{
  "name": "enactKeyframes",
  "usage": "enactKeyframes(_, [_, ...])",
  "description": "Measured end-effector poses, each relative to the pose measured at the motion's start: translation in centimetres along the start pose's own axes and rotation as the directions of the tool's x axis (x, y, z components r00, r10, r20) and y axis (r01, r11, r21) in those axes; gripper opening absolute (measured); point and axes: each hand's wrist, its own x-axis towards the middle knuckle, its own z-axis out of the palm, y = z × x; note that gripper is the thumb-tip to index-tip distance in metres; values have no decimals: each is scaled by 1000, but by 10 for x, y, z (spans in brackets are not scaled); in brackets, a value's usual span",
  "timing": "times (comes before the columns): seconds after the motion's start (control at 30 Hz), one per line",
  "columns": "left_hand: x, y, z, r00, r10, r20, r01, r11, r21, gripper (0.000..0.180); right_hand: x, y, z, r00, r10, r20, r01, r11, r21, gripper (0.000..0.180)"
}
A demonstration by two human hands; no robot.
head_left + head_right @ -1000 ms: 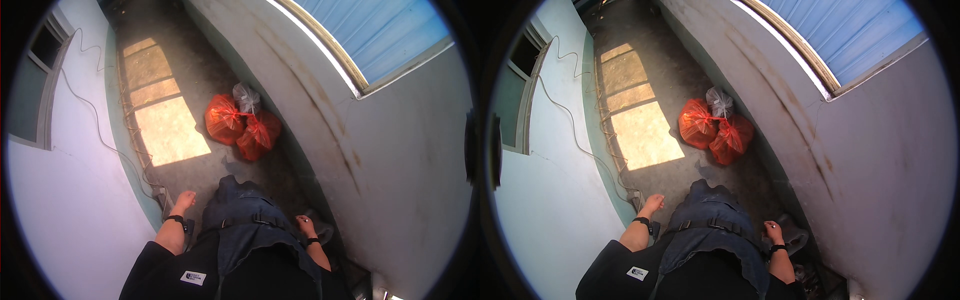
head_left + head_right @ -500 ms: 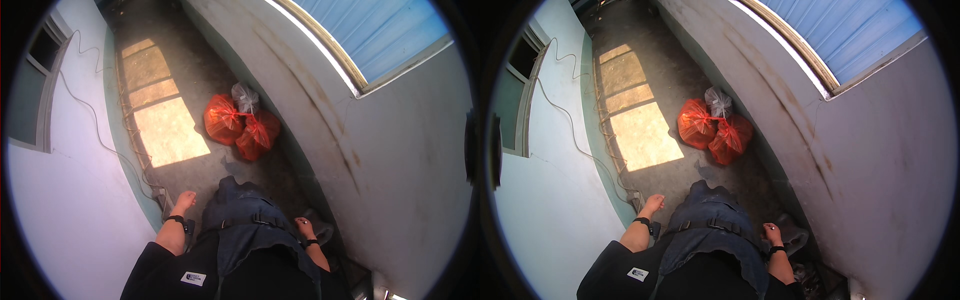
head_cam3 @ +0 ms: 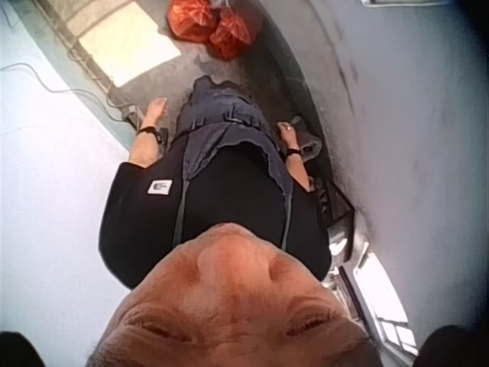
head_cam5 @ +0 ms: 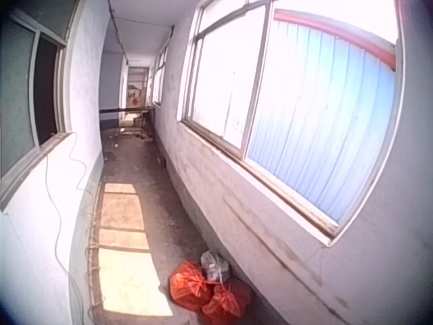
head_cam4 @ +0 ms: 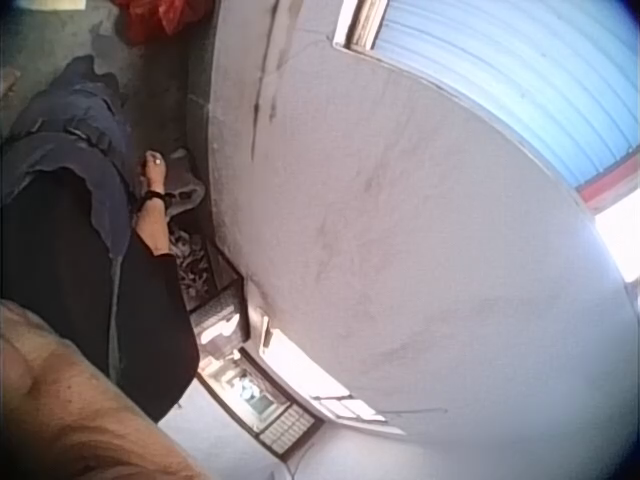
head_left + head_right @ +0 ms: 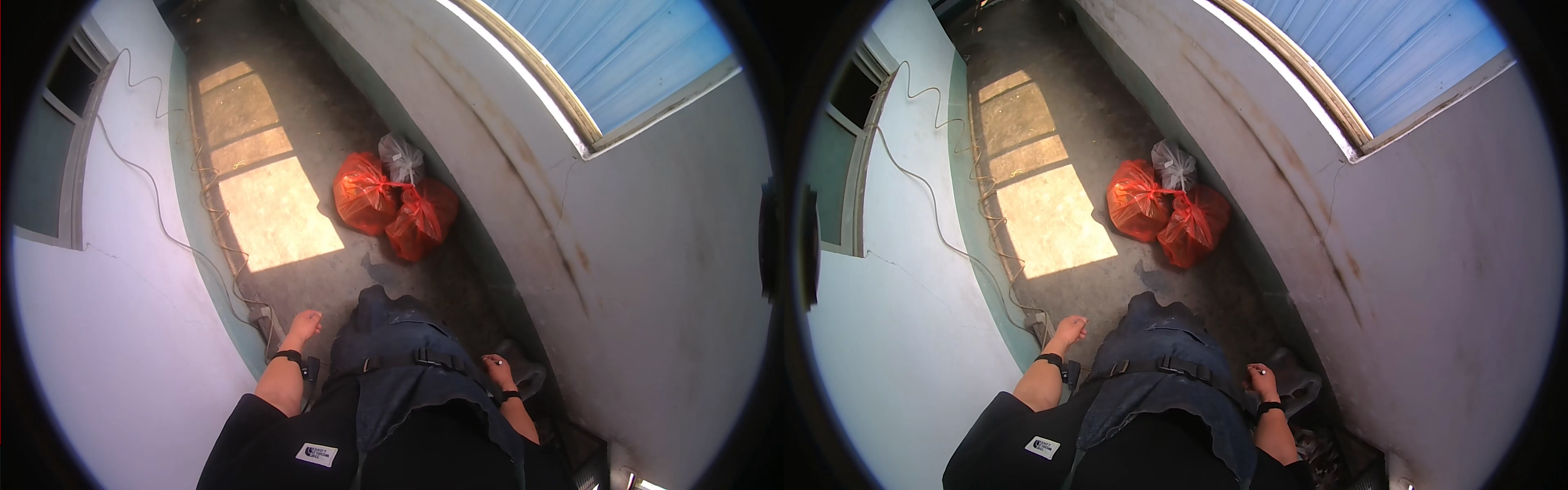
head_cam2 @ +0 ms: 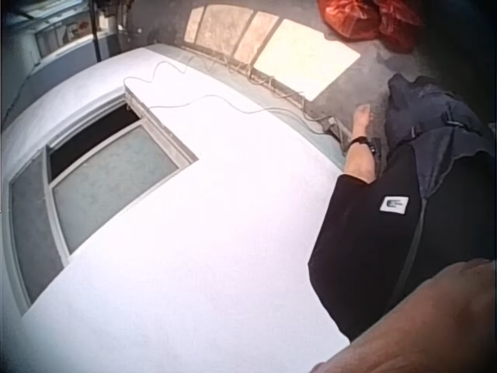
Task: Collecting shoe upper components from a sorting rack, bagging them for storage, and recording inventory on a notepad.
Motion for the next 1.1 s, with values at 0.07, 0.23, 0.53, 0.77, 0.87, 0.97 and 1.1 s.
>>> enactKeyframes(0.07, [-1,0,1,1000,-5,0,5,1000,-6,36,2,2,1,1000,-6,12,6,1000,22,25])
enactKeyframes(0.23, [-2,1,1,1000,-31,-2,31,999,-35,33,0,-2,2,1000,1,13,-1,1000,25,25])
enactKeyframes(0.53, [2,0,0,1000,11,8,-10,1000,-18,33,0,-4,4,1000,1,14,-1,1000,12,25])
enactKeyframes(0.77, [3,-1,3,998,59,27,-59,998,12,34,10,11,-1,991,-124,48,127,989,-70,24])
enactKeyframes(0.87, [4,-4,3,999,21,27,-20,999,-51,33,10,11,2,994,-109,25,110,992,-61,24])
enactKeyframes(0.97, [5,-5,3,1000,-6,30,8,998,-69,34,1,2,6,999,-30,-24,30,999,-20,27])
enactKeyframes(1.1, [4,0,4,1000,-1,15,1,1000,-24,33,0,-1,5,999,-45,-30,44,999,-24,26])
